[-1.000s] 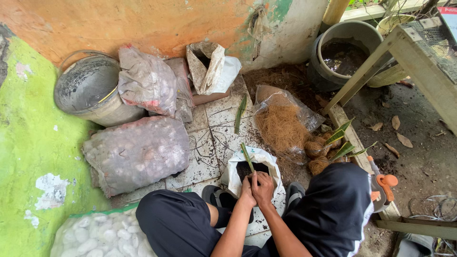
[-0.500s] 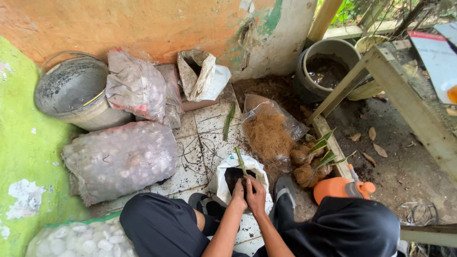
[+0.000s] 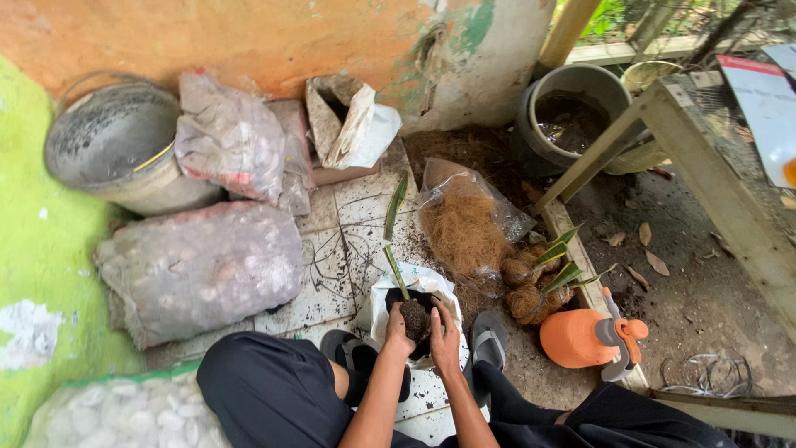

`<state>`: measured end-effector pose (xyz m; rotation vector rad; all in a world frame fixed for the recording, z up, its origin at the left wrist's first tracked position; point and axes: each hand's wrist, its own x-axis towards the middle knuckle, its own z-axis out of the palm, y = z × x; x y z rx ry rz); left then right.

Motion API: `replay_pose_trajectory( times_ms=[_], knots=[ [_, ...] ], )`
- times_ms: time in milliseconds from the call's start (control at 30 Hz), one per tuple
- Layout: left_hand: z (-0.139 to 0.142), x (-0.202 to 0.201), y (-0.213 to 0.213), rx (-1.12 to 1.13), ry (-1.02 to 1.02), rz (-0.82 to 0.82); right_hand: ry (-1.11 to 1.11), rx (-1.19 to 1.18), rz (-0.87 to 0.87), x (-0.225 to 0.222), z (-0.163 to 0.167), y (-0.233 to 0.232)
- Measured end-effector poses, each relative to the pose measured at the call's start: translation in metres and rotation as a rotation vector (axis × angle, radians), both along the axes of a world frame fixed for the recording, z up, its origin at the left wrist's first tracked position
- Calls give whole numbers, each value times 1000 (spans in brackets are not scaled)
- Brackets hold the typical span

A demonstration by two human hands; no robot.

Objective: The person sits on a tiled floor and packs soil around a small plant inside a white bag. They use both hands to press and adjust the soil, ensuring the plant is stable within the bag.

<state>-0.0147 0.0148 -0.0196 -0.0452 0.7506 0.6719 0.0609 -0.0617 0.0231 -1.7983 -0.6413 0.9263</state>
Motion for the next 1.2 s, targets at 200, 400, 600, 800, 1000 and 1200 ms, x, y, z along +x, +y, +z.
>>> replay_pose_trajectory(
  times_ms=[200, 400, 600, 800, 1000, 1200],
  knots=[
    [-6, -1, -2, -127, 140, 92, -205, 207, 87, -10, -6, 6],
    [-9, 6, -1, -150, 247, 141, -160, 145, 103, -12, -6, 17],
    [-12, 16, 9, -100, 76, 62, -168, 181, -8, 0, -6, 14],
    [-10, 15, 10, 38, -43, -52, -69, 172, -17, 9, -7, 8],
    [-4, 14, 12, -42, 14, -22, -98, 270, 27, 14, -9, 5],
    [-4, 12, 9, -72, 70, -13, -47, 256, -1, 8, -6, 9]
  ],
)
